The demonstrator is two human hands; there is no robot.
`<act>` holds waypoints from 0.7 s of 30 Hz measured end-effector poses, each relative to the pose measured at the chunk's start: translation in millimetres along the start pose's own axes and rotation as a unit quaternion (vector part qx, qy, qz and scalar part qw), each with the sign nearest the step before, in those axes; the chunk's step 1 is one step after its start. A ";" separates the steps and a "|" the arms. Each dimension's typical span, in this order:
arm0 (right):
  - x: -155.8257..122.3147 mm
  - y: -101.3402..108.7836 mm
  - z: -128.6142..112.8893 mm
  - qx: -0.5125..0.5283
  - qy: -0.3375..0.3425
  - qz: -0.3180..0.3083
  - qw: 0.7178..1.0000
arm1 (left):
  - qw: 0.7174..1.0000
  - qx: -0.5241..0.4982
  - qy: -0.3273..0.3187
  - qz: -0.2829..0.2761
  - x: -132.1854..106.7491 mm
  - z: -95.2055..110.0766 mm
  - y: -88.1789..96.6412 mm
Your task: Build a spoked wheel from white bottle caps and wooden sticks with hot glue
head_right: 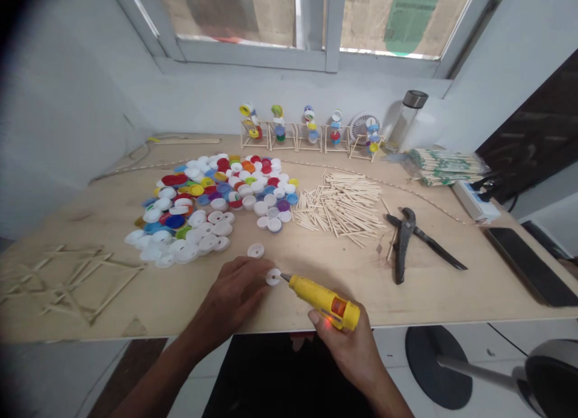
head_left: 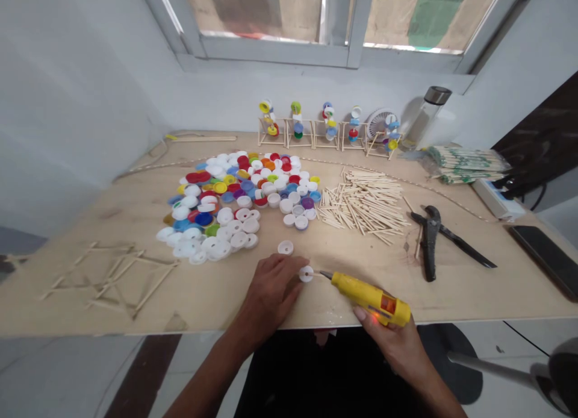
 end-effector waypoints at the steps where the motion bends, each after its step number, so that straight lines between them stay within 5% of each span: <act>1: -0.3 0.0 0.8 0.004 0.004 0.006 1.000 | 1.000 -0.001 0.001 -0.005 1.5 1.1 -1.2; 21: 0.5 -2.5 -3.1 0.050 -0.014 -0.018 0.999 | 0.988 0.058 0.127 0.060 -9.9 36.1 -10.3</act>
Point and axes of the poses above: each hand's wrist, its own x-axis towards the middle knuckle, its own y-axis out of the back of the hand, z = x × y, the point moved 3 cm from there along x, towards the middle knuckle, and after that the axes turned 10 degrees about x, right-handed, at the moved point
